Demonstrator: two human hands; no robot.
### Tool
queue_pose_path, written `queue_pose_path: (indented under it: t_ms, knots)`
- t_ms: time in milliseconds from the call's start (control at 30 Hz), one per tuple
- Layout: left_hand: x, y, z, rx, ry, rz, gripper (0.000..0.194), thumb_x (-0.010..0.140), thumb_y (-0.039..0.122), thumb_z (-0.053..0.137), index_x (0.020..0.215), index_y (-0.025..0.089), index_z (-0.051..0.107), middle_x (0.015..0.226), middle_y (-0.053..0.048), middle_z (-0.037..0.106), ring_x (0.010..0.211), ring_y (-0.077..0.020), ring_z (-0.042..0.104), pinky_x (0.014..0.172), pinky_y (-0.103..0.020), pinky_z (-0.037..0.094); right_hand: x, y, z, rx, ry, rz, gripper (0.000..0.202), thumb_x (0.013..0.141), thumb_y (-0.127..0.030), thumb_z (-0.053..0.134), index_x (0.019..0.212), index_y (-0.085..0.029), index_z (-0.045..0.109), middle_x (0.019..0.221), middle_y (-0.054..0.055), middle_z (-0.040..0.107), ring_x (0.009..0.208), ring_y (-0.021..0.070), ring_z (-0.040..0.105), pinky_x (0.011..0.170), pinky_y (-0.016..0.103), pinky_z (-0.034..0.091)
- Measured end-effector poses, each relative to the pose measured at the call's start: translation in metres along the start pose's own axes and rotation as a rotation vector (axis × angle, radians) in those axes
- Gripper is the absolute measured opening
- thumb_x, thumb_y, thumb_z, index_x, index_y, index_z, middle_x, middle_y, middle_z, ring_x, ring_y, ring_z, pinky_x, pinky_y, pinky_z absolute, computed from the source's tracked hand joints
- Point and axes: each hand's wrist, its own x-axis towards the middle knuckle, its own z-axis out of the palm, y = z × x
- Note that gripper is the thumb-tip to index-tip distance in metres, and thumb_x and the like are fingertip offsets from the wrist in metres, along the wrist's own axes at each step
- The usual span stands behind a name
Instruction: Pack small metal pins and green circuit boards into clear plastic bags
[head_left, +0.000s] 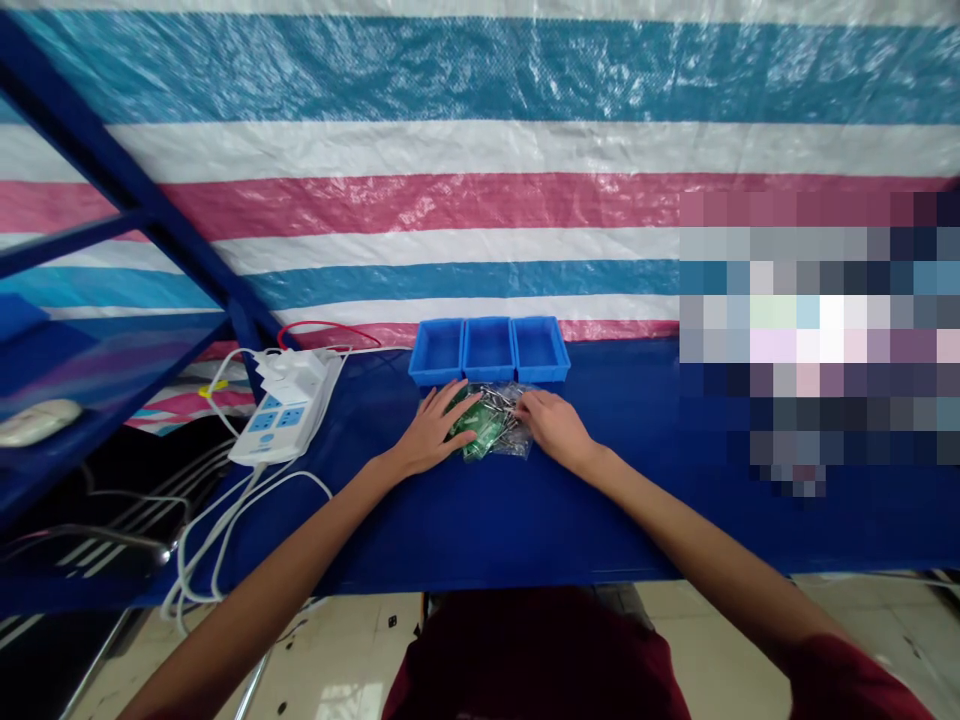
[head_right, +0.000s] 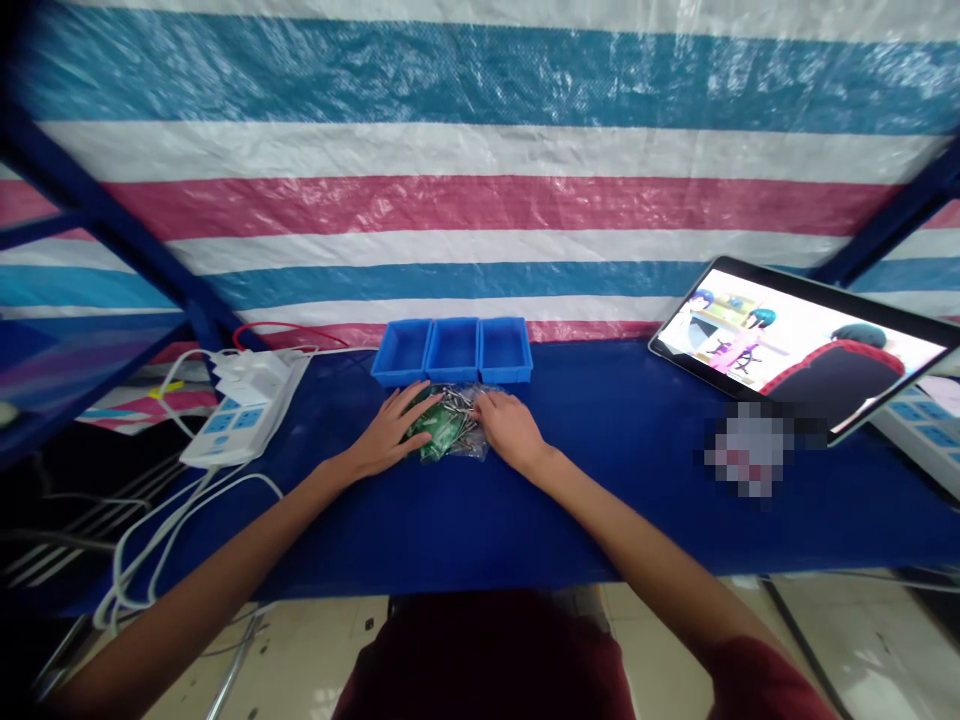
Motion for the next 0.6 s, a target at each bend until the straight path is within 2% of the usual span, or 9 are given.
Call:
queue_pose_path:
  t_ms: [67, 133, 233, 300, 367, 467, 600]
  knots:
    - [0.0, 0.002, -0.001, 0.012, -0.014, -0.006, 0.066, 0.092, 0.062, 0.034, 0.149, 0.031, 0.023, 0.158, -0.007, 0.016, 0.145, -0.0318, 0.014, 0.115, -0.057, 0.014, 0.008, 0.007, 0.003, -0.001, 0.028, 0.032, 0.028, 0.098, -0.031, 0.04, 0.097, -0.014, 0.063, 0.098, 0.013, 0.063, 0.093, 0.024, 0.057, 0.082, 0.037, 0.045]
    - [0.001, 0.004, -0.003, 0.034, -0.03, 0.013, 0.068, 0.09, 0.063, 0.038, 0.149, 0.033, 0.023, 0.159, -0.008, 0.012, 0.145, -0.0344, 0.012, 0.113, -0.06, 0.014, 0.006, 0.01, 0.009, 0.011, 0.036, -0.01, 0.039, 0.096, -0.043, 0.04, 0.117, -0.015, 0.059, 0.123, 0.016, 0.056, 0.113, 0.0284, 0.052, 0.092, 0.043, 0.043]
    - [0.003, 0.003, -0.005, 0.055, -0.08, 0.096, 0.068, 0.087, 0.064, 0.044, 0.147, 0.037, 0.028, 0.159, -0.005, 0.011, 0.145, -0.037, 0.009, 0.112, -0.061, 0.015, -0.006, 0.01, 0.018, 0.021, -0.031, -0.096, 0.068, 0.091, -0.061, 0.037, 0.145, -0.019, 0.035, 0.152, 0.016, 0.029, 0.14, 0.0331, 0.024, 0.108, 0.053, 0.03]
    - [0.004, 0.0, -0.006, 0.048, -0.113, 0.141, 0.069, 0.084, 0.065, 0.048, 0.146, 0.037, 0.031, 0.159, -0.004, 0.013, 0.144, -0.0367, 0.011, 0.113, -0.059, 0.018, -0.011, 0.011, 0.022, 0.025, -0.087, -0.125, 0.075, 0.09, -0.065, 0.033, 0.15, -0.021, 0.024, 0.157, 0.013, 0.02, 0.144, 0.032, 0.013, 0.113, 0.054, 0.022]
    - [0.004, -0.004, -0.007, 0.028, -0.119, 0.152, 0.072, 0.082, 0.066, 0.052, 0.145, 0.036, 0.033, 0.159, -0.006, 0.014, 0.144, -0.0356, 0.014, 0.113, -0.057, 0.021, -0.012, 0.011, 0.024, 0.025, -0.117, -0.12, 0.078, 0.09, -0.067, 0.03, 0.151, -0.02, 0.021, 0.157, 0.012, 0.018, 0.145, 0.0314, 0.01, 0.115, 0.053, 0.019]
    - [0.003, -0.009, -0.005, -0.004, -0.085, 0.126, 0.076, 0.08, 0.067, 0.054, 0.145, 0.031, 0.037, 0.158, -0.009, 0.017, 0.143, -0.0347, 0.019, 0.113, -0.055, 0.024, -0.007, 0.012, 0.027, 0.02, -0.122, -0.091, 0.082, 0.089, -0.068, 0.031, 0.151, -0.016, 0.021, 0.156, 0.015, 0.021, 0.145, 0.0317, 0.013, 0.115, 0.053, 0.02]
    - [0.0, -0.012, 0.0, -0.043, -0.034, 0.072, 0.073, 0.084, 0.067, 0.047, 0.144, 0.027, 0.038, 0.153, -0.01, 0.03, 0.141, -0.0317, 0.025, 0.114, -0.051, 0.024, -0.001, 0.01, 0.034, 0.012, -0.088, -0.07, 0.076, 0.092, -0.061, 0.034, 0.149, -0.012, 0.026, 0.152, 0.018, 0.03, 0.143, 0.0319, 0.02, 0.115, 0.051, 0.024]
